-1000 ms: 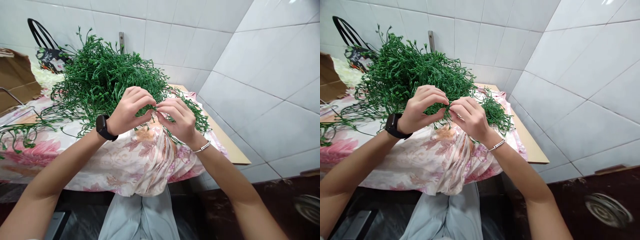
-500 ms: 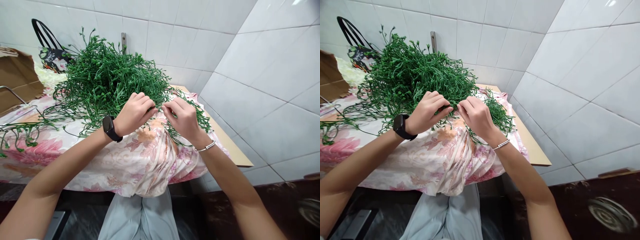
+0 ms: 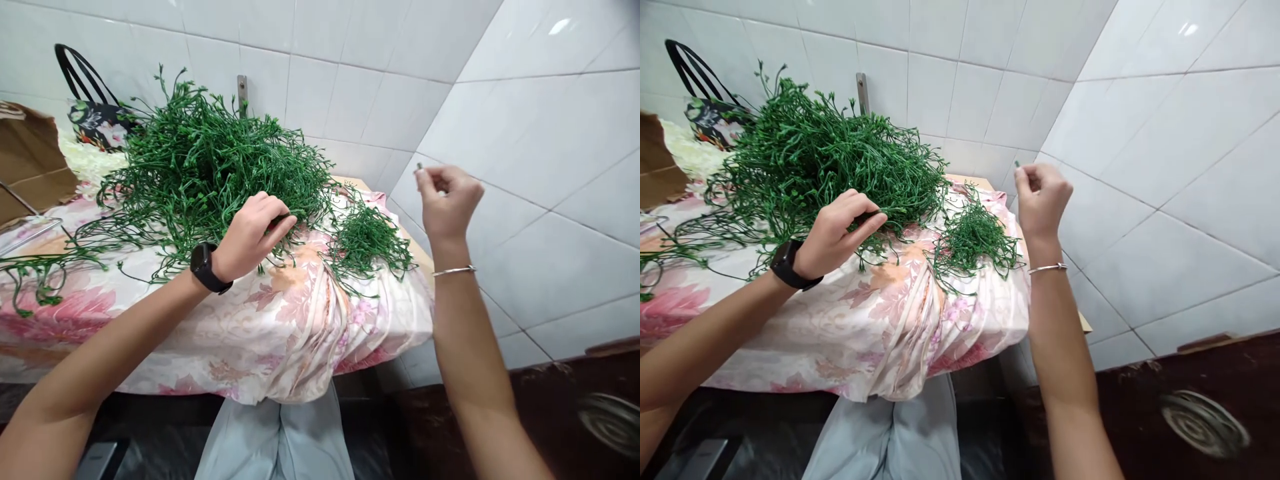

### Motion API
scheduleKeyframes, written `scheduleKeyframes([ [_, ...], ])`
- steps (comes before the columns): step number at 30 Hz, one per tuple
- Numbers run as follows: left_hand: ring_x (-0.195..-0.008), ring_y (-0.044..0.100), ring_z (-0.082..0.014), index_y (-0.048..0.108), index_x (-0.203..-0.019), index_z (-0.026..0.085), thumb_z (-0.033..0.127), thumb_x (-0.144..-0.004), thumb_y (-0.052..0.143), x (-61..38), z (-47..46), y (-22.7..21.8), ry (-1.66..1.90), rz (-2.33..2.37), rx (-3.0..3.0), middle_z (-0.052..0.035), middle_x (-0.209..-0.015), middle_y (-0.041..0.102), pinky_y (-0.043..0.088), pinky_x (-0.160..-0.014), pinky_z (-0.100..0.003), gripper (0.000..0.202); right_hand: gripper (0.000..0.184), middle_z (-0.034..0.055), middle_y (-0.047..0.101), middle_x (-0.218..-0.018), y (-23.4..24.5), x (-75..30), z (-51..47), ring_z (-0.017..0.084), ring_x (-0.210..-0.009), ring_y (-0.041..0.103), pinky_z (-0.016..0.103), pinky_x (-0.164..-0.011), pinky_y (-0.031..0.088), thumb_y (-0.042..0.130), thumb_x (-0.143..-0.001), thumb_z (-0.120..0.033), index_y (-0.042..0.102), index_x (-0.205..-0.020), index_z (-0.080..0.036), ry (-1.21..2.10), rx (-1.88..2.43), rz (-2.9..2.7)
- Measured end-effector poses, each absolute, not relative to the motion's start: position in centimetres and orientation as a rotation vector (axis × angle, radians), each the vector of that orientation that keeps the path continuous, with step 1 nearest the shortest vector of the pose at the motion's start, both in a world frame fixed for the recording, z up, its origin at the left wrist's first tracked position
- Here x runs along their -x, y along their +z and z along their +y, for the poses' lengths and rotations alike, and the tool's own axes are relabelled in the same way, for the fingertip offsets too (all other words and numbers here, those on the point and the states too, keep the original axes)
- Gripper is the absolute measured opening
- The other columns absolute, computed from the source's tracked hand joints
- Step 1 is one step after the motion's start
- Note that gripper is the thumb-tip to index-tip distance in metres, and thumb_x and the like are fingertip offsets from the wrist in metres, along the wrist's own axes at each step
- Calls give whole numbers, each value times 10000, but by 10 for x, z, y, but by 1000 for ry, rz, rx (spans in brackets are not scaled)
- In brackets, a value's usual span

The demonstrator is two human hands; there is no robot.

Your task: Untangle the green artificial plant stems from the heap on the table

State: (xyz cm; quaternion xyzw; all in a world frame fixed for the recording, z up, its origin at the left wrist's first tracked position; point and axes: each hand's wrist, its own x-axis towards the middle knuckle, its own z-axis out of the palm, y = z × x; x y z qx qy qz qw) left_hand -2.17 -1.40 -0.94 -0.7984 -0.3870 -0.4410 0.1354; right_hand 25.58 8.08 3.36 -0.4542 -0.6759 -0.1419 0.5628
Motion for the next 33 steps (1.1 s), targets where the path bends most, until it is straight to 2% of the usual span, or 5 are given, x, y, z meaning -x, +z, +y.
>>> scheduleKeyframes([
  [7,-738,444,-134,512,-797,153,177,-767,502,23,-19,-4,-1319,-1233,2572,-20,-778,535,380,-674,-272,40,178,51,645,-784,19,-255,89,198,-784,566,386,-734,438,610,-733,-350,702,-797,-211,-99,1157,-2061],
  [14,-819,495,-143,505,-1013,160,85,-661,494,25,-15,-5,-1606,-1237,2808,-30,-865,533,422,-759,-303,360,161,60,612,-817,19,-242,83,229,-894,511,472,-829,397,657,-711,-344,691,-799,-213,-241,969,-1858],
  [19,-831,527,-136,427,-1113,192,60,-668,505,25,-11,-7,-1819,-1108,2976,-39,-885,532,457,-716,-269,470,79,23,627,-814,17,-207,48,155,-843,555,373,-823,431,602,-778,-270,656,-789,-213,183,560,-2104],
  [27,-838,535,-118,441,-1071,189,105,-727,522,23,-11,-9,-1873,-1057,2967,-62,-989,527,481,-748,-259,364,111,22,631,-796,-3,-174,29,127,-777,572,320,-750,464,669,-716,-253,638,-795,-181,623,345,-2247],
  [33,-888,521,-150,536,-786,159,122,-715,553,23,-15,-6,-1597,-1074,2544,-56,-925,539,447,-823,-316,82,43,13,620,-775,-4,-176,29,128,-759,580,327,-740,478,659,-716,-216,620,-718,-196,409,371,-2123],
])
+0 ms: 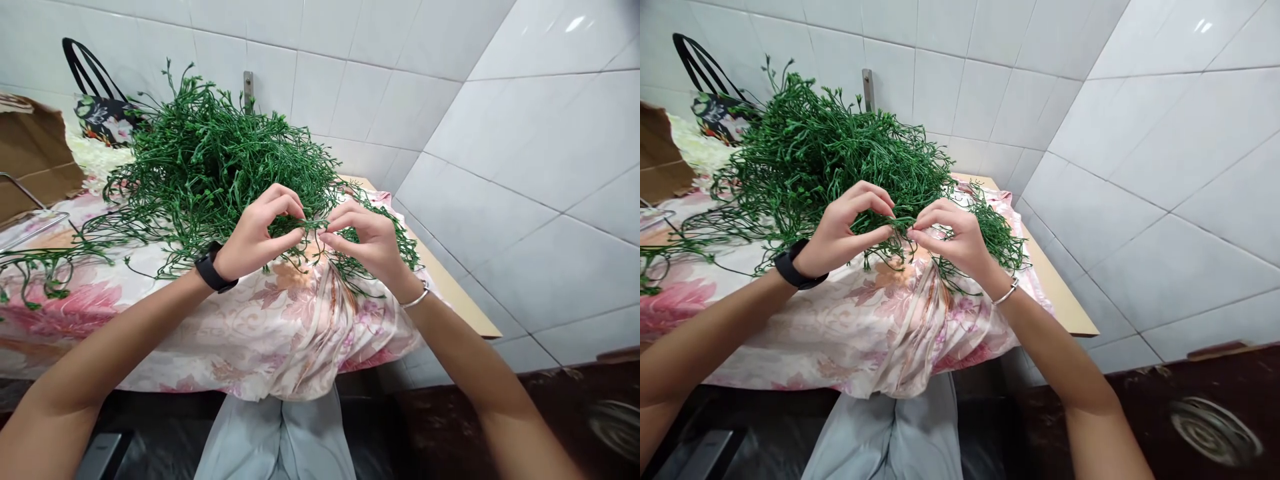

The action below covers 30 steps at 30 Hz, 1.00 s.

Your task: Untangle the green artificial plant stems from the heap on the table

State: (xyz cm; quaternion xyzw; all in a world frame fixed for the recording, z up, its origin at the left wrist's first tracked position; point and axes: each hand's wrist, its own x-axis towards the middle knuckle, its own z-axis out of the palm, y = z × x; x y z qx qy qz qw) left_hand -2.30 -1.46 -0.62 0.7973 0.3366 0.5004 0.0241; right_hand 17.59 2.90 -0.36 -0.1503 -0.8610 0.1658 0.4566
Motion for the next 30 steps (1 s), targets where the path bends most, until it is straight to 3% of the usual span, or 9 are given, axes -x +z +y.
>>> scheduleKeyframes([
  [8,-821,509,-141,536,-777,178,145,-703,562,20,-20,-7,1753,1238,-2562,-38,-871,516,454,-726,-290,85,119,72,631,-1072,-1,-174,16,183,-1050,562,425,-907,443,558,-743,-115,485,-684,-188,195,302,-2213],
  [15,-697,529,-119,544,-754,160,124,-691,526,20,-21,-7,1608,1086,-2542,-14,-731,580,443,-648,-258,75,164,78,634,-1069,-4,-171,16,189,-1065,557,428,-872,472,516,-724,-78,423,-662,-198,123,233,-2258],
  [18,-709,560,-118,541,-752,154,96,-682,512,20,-23,-6,1580,1048,-2476,-17,-748,616,448,-679,-260,95,180,90,621,-1092,-4,-171,16,194,-1089,539,426,-882,465,530,-720,-75,415,-657,-198,32,205,-2241],
  [23,-757,560,-125,451,-723,164,108,-696,505,20,-22,-7,1471,970,-2422,-21,-799,614,438,-695,-263,82,115,62,654,-922,-7,-170,16,152,-868,611,349,-762,504,544,-771,-138,466,-707,-194,0,311,-2193],
  [28,-713,559,-109,459,-849,163,350,-727,616,18,-16,-12,1366,1021,-2368,-13,-808,567,429,-628,-226,273,47,29,628,-824,-12,-169,16,120,-781,612,269,-715,506,560,-799,-198,515,-806,-186,-76,426,-2141],
  [30,-721,558,-101,488,-923,164,377,-766,580,18,-15,-14,1368,1056,-2378,-25,-868,587,419,-614,-211,281,116,13,613,-813,-13,-169,17,106,-747,611,245,-699,507,558,-805,-208,509,-908,-187,-61,457,-2129],
])
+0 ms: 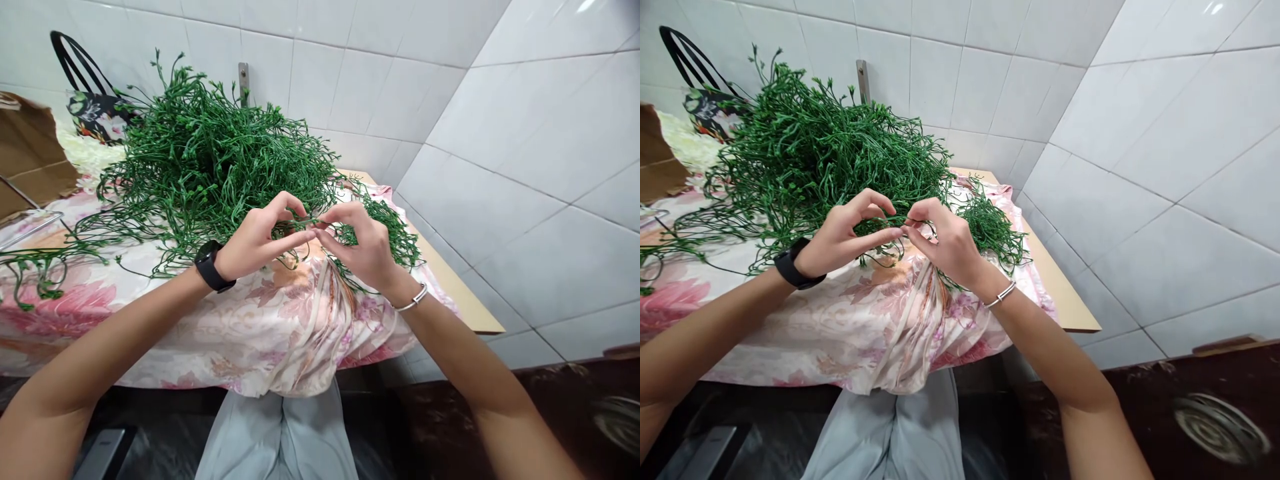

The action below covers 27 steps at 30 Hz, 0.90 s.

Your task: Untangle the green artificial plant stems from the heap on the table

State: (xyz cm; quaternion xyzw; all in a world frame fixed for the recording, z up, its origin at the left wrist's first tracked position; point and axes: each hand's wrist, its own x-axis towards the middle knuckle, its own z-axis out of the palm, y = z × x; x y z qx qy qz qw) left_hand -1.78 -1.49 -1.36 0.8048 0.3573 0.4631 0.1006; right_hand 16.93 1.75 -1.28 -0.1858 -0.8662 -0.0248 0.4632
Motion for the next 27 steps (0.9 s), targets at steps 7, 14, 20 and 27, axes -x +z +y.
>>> scheduleKeyframes([
  [7,-614,481,-106,550,-712,152,333,-852,468,14,-15,-14,1255,1290,-2617,-2,-652,568,352,-602,-231,243,148,37,607,-722,-7,-179,30,135,-685,568,267,-628,442,484,-862,-268,577,-791,-176,-361,601,-2172],
  [14,-512,359,-82,421,-627,165,264,-865,436,3,-15,-13,1308,1250,-2560,39,-552,397,274,-516,-223,258,216,32,509,-606,-2,-178,32,156,-631,489,295,-609,373,415,-890,-254,538,-722,-196,-794,674,-2019],
  [20,-538,373,-80,419,-642,158,258,-868,436,1,-16,-12,1363,1267,-2511,34,-572,393,281,-534,-216,247,204,41,566,-641,-4,-171,31,148,-622,515,280,-569,363,413,-890,-231,541,-740,-177,-782,728,-1938],
  [27,-561,367,-97,399,-642,164,286,-882,404,0,-12,-15,1393,1326,-2612,29,-571,377,278,-561,-229,269,226,37,597,-672,-3,-170,35,137,-646,558,260,-574,374,423,-885,-252,553,-726,-159,-611,759,-1947],
])
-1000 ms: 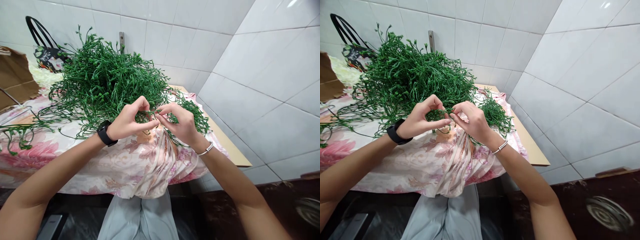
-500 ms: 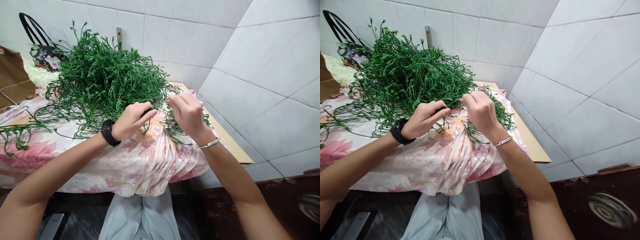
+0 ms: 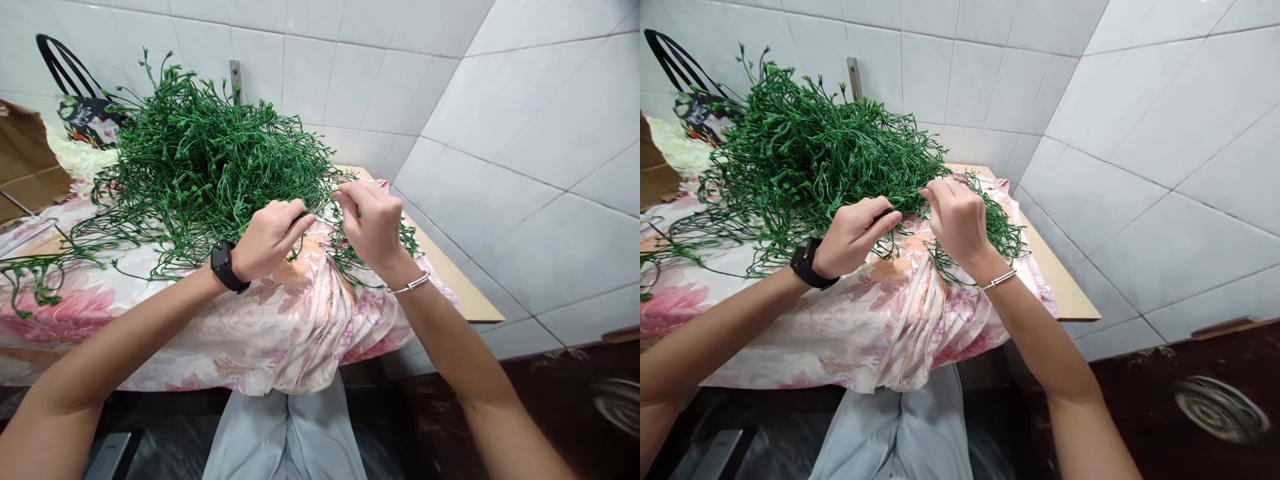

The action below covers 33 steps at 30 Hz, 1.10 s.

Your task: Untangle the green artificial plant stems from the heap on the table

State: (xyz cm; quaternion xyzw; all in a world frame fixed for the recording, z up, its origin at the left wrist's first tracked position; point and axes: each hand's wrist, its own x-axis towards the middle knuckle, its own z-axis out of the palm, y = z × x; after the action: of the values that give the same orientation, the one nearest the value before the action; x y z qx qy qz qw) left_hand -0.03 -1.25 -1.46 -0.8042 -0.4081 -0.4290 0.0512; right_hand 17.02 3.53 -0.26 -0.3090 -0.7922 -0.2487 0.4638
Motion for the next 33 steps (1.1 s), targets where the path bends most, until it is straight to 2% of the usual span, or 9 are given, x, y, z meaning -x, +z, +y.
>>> scheduleKeyframes([
  [10,-551,357,-99,371,-641,171,302,-896,372,-9,-9,-8,-1313,-1178,2407,30,-566,367,268,-545,-238,287,173,25,606,-669,1,-166,29,119,-613,553,250,-558,370,462,-861,-194,589,-748,-158,-603,735,-1866],
  [14,-556,347,-108,369,-639,174,283,-898,362,-6,-16,-11,-1300,-1120,2400,22,-569,362,276,-551,-254,281,164,32,607,-665,13,-183,40,121,-608,554,256,-559,382,484,-831,-168,606,-722,-158,-504,799,-1828],
  [15,-562,341,-112,374,-642,175,268,-896,364,-4,-22,-14,-1300,-1066,2400,18,-573,364,282,-558,-260,270,159,34,602,-658,18,-199,48,124,-603,553,260,-559,385,493,-819,-172,612,-714,-160,-453,863,-1776],
  [18,-595,333,-123,402,-673,171,187,-872,392,5,-45,-27,-1295,-891,2462,3,-599,379,305,-588,-274,200,240,19,495,-506,33,-265,74,88,-414,444,246,-440,326,495,-783,-181,581,-562,-147,-293,1109,-1159],
  [19,-595,333,-120,408,-683,168,150,-870,384,7,-53,-31,-1306,-923,2496,4,-600,374,307,-579,-266,190,216,14,480,-496,36,-285,80,91,-413,446,247,-439,321,510,-777,-200,602,-590,-144,-282,1122,-1097],
  [22,-605,346,-116,434,-723,162,140,-871,394,10,-65,-36,-1375,-1028,2491,3,-615,385,319,-577,-257,155,181,16,509,-504,36,-312,89,119,-448,480,260,-459,346,558,-764,-249,652,-655,-139,-162,1086,-1252],
  [25,-614,350,-121,449,-735,154,151,-869,410,8,-64,-31,-1366,-1018,2472,-6,-622,409,318,-588,-270,140,175,33,590,-636,30,-292,83,143,-592,548,278,-563,407,570,-781,-304,678,-742,-173,-134,955,-1544],
  [30,-599,335,-128,430,-689,156,187,-886,387,7,-58,-21,-1051,-1028,2519,-9,-605,425,301,-582,-280,204,175,30,583,-698,23,-261,77,151,-687,534,304,-650,412,573,-792,-334,687,-779,-202,-79,956,-1967],
  [33,-595,340,-139,436,-674,157,221,-894,369,9,-56,-9,-851,-1027,2498,-19,-611,449,304,-585,-288,239,212,47,596,-802,18,-261,81,182,-828,541,355,-777,421,539,-814,-365,689,-865,-223,-61,968,-2063],
])
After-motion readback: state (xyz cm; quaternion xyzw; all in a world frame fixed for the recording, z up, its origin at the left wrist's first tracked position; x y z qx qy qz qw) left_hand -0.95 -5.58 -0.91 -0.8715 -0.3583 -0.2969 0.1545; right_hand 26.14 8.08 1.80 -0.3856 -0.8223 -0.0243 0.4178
